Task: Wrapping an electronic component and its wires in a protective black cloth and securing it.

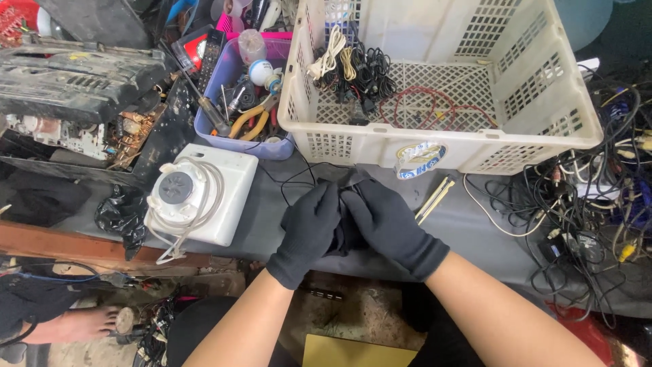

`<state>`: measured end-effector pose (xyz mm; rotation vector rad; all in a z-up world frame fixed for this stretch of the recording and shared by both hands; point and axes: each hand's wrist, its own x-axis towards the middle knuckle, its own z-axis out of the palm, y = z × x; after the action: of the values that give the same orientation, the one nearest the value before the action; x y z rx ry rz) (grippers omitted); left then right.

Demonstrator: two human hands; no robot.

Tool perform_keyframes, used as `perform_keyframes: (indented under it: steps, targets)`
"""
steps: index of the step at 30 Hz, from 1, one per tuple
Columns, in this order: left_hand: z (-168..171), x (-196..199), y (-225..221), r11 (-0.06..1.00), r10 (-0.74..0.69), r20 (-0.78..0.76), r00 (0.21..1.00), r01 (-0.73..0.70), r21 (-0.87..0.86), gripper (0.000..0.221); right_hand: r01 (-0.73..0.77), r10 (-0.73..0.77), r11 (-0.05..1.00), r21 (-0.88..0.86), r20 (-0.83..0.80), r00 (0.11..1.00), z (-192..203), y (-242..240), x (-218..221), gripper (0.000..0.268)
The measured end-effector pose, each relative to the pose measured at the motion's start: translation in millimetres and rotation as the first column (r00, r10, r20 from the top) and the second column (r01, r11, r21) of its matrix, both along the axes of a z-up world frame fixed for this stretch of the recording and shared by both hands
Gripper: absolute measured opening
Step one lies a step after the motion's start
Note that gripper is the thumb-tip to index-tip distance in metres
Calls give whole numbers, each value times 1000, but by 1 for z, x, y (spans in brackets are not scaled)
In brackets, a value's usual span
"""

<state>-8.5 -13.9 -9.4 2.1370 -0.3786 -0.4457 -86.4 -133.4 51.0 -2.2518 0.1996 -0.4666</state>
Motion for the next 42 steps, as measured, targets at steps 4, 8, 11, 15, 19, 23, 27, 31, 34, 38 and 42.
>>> perform_keyframes:
  steps: [4,8,11,15,19,23,27,31,34,38,42]
  targets:
    - [0,-3,4,998,-63,177,982,68,-19,43,74,-50,971,228,-110,993,-25,-7,2,37]
    - [-3,-3,9,984,-143,636,758,176,11,33,257,-67,785,563,-336,939,-18,-9,5,48]
    - [-2,-2,9,974,-201,682,703,216,63,34,326,-81,702,633,-384,920,-7,-4,5,46]
    - [-27,-8,-3,993,-85,486,870,35,112,30,265,-239,893,363,-117,964,-12,4,-5,43]
    - [-5,-6,-2,999,7,44,999,-6,-31,34,214,-227,969,127,102,968,-36,-10,-5,28]
    - [-12,5,0,948,76,-265,961,-153,-280,32,94,-120,991,98,300,946,-23,-16,-8,23]
    - [10,0,4,877,93,-348,933,-242,-415,32,-106,24,964,245,314,949,-8,-15,-9,33]
    - [54,-9,5,964,-4,-118,993,-28,-264,29,-224,108,932,285,370,923,19,2,-5,32]
    - [46,-11,10,980,-50,-92,995,31,-198,28,-174,109,943,282,233,966,1,-7,-5,26]
    - [32,-7,16,964,-129,255,958,181,-195,31,-63,69,962,265,-12,998,-7,-17,-1,28]
    - [8,6,20,946,-195,500,844,297,-132,35,7,21,957,291,-95,995,-26,-23,2,37]
